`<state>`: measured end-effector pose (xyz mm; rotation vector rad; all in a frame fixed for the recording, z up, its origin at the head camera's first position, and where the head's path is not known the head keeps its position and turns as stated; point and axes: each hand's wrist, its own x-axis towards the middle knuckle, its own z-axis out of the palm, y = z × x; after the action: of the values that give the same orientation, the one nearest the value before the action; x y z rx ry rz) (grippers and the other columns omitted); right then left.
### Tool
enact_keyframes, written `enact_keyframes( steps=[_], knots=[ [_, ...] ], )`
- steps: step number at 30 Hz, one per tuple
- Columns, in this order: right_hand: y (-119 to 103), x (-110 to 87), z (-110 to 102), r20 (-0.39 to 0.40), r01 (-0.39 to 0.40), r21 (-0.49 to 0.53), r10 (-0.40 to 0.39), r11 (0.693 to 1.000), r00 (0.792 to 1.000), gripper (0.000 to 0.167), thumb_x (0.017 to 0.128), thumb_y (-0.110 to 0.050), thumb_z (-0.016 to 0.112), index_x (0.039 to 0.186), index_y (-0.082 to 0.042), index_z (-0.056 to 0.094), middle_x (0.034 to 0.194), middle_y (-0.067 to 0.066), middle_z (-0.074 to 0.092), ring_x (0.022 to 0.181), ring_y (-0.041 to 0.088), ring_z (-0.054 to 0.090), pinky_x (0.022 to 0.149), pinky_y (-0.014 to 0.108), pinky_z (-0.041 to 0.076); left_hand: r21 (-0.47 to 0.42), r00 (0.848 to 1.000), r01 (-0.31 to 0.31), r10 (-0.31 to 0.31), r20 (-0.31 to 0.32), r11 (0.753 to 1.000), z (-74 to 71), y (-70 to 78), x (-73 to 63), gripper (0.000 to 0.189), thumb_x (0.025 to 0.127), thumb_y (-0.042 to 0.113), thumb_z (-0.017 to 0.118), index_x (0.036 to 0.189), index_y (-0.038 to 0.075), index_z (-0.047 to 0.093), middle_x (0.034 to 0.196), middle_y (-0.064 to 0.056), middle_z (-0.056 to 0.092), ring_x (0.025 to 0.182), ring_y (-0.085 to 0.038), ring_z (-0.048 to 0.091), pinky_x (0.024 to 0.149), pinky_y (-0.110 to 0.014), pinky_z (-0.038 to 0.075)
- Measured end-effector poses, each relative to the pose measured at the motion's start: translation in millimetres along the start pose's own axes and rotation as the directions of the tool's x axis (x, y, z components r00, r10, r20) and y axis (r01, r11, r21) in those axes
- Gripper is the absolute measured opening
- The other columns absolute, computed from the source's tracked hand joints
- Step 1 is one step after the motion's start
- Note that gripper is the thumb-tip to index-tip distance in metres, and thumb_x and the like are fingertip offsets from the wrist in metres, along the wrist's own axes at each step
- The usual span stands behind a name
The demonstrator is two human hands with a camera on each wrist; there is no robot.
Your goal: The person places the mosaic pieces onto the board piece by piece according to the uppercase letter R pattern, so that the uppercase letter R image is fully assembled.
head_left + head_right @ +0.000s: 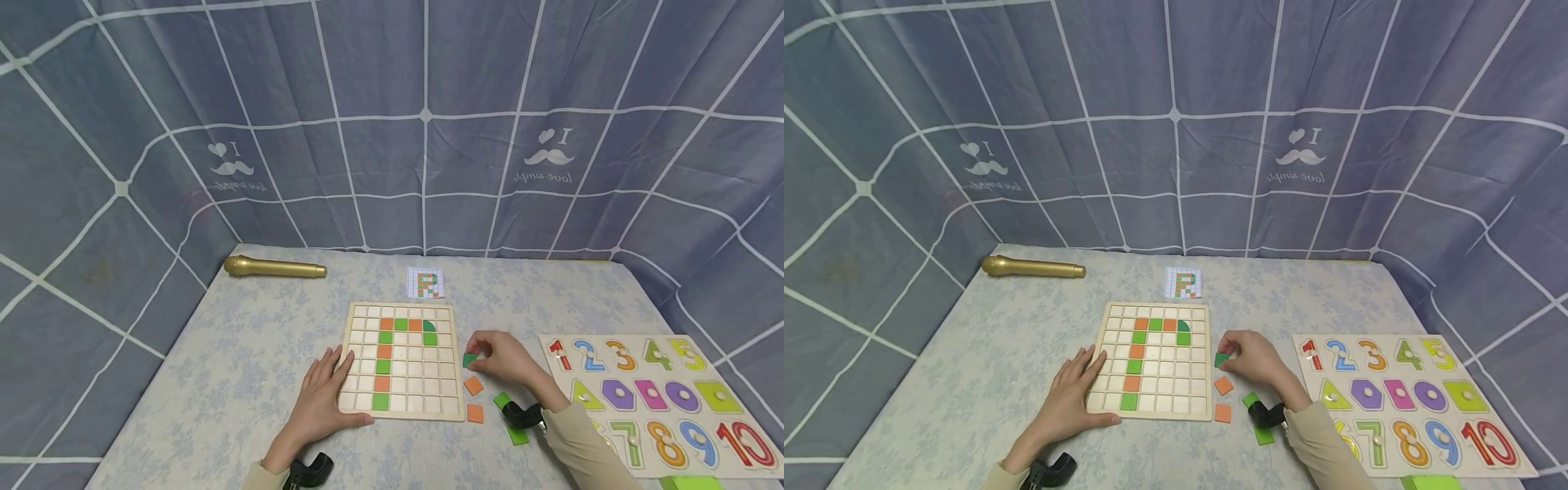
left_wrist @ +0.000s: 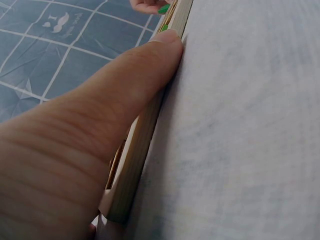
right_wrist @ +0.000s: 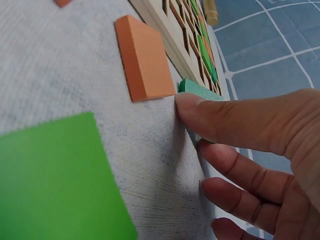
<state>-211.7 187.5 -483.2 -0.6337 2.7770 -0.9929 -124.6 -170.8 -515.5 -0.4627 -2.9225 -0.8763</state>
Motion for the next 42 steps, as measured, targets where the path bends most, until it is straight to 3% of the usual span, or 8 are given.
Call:
enact_keyframes(
  steps=[10, 17, 25, 42],
  knots=[
    [3, 0.6, -3, 0.027, 0.038, 0.114, -0.041, 0.993, 0.999, 0.018, 0.077, -0.007, 0.078, 0.079, -0.014, 0.062, 0.067, -0.006, 0.053, 0.06, 0.011, 0.047, 0.054, 0.024, 0.04, 0.002, 1.0, -0.008, 0.008, -0.008, 1.0, 0.5, -0.8, -0.3, 0.114, 0.062, 0.069, 0.074, 0.147, 0.005, 0.035, 0.152, -0.022, 0.023, 0.14, -0.038, 0.012, 0.11, -0.054, 0.011],
    [-11, 12.6, 3, 0.062, 0.042, 0.25, -0.059, 0.967, 0.996, 0.008, 0.084, -0.008, 0.073, 0.085, -0.009, 0.065, 0.072, -0.001, 0.057, 0.065, 0.014, 0.051, 0.056, 0.026, 0.045, 0.012, 1.0, -0.01, 0.01, -0.019, 1.0, 0.6, -0.6, -0.2, 0.114, 0.061, 0.069, 0.074, 0.147, 0.004, 0.036, 0.151, -0.022, 0.025, 0.14, -0.039, 0.014, 0.11, -0.055, 0.012],
    [-25, 29.0, 18, 0.061, 0.09, 0.207, -0.105, 0.974, 0.993, 0.006, 0.083, -0.008, 0.073, 0.084, -0.01, 0.068, 0.072, -0.005, 0.058, 0.062, 0.011, 0.05, 0.054, 0.026, 0.044, 0.011, 1.0, -0.016, 0.017, -0.012, 1.0, 0.8, -0.9, -0.2, 0.114, 0.062, 0.07, 0.074, 0.147, 0.005, 0.035, 0.151, -0.022, 0.024, 0.14, -0.039, 0.013, 0.11, -0.055, 0.012],
    [-35, 38.4, 31, 0.03, 0.046, 0.124, -0.05, 0.991, 0.998, 0.008, 0.084, -0.018, 0.075, 0.083, -0.011, 0.073, 0.07, -0.008, 0.059, 0.056, 0.01, 0.049, 0.051, 0.026, 0.042, 0.009, 0.999, -0.028, 0.028, -0.04, 1.0, 2.6, -1.3, 1.0, 0.115, 0.061, 0.071, 0.073, 0.146, 0.004, 0.037, 0.15, -0.023, 0.026, 0.139, -0.04, 0.015, 0.109, -0.056, 0.012]
  ],
)
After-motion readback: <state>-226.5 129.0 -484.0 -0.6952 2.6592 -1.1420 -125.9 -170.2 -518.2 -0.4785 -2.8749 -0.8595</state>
